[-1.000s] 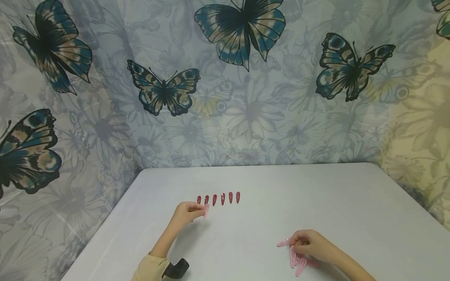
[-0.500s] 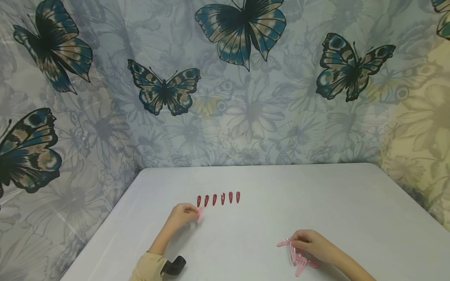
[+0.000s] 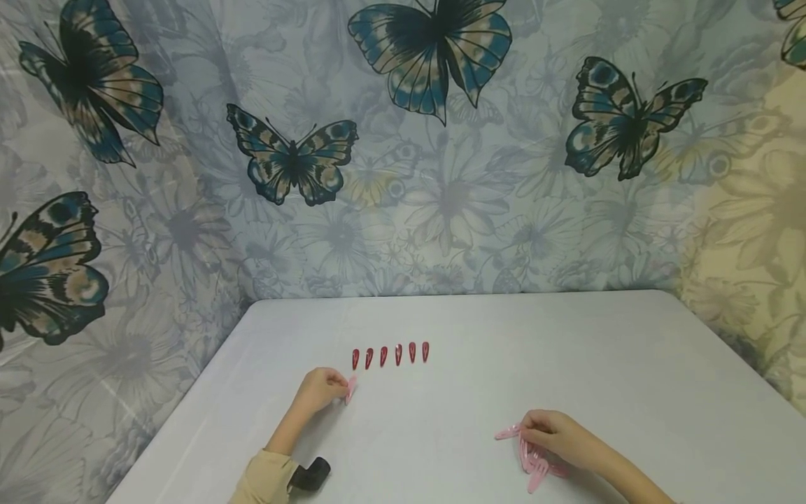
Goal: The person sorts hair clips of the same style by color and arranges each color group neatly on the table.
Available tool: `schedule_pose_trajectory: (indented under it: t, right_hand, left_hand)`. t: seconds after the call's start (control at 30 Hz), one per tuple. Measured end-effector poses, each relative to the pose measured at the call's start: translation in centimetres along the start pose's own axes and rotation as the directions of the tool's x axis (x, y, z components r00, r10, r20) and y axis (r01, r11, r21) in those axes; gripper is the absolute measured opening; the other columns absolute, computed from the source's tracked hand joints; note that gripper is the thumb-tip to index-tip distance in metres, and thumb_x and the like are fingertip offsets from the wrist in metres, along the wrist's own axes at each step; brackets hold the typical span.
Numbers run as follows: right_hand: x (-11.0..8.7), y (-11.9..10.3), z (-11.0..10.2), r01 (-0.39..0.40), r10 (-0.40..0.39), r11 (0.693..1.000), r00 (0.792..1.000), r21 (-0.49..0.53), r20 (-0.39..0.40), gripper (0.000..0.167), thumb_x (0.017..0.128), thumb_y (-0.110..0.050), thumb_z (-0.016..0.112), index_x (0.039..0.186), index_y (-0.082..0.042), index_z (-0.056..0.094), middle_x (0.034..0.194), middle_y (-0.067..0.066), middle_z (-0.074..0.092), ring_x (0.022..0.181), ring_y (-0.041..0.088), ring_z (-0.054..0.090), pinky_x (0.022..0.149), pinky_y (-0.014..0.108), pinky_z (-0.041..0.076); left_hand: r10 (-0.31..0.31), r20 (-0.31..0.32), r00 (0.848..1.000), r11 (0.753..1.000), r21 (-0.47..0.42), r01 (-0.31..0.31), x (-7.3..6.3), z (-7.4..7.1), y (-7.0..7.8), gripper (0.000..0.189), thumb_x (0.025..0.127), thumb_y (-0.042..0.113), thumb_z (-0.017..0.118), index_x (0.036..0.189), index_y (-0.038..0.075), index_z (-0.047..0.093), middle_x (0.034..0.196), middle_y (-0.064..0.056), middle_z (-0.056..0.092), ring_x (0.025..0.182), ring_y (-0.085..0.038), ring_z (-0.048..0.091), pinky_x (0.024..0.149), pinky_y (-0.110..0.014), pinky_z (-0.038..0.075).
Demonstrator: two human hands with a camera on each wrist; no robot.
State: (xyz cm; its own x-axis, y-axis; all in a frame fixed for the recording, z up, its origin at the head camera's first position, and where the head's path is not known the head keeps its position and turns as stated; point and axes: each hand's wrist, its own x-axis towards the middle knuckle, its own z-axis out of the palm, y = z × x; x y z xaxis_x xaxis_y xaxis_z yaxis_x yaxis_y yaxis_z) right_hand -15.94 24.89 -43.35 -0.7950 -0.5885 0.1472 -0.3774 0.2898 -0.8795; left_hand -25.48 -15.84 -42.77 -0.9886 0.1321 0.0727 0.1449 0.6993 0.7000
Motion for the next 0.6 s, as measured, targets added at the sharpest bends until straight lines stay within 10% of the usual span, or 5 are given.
schedule_pose_trajectory:
  t: [0.6]
  right_hand:
    - [0.06, -0.15, 0.02, -0.053, 0.053, 0.999, 0.999, 0.000, -0.007, 0.013, 0.092, -0.005, 0.047, 0.081, -0.001, 0.053, 0.066, -0.006, 0.050, 0.058, 0.003, 0.044, 0.048, 0.022, 0.037]
  left_hand:
    - [-0.031, -0.035, 0.999, 0.998, 0.059, 0.033, -0.20, 0.39, -0.07, 0.009, 0.070, 0.004, 0.065, 0.063, 0.005, 0.060, 0.053, 0.003, 0.052, 0.048, -0.009, 0.043, 0.045, -0.025, 0.035]
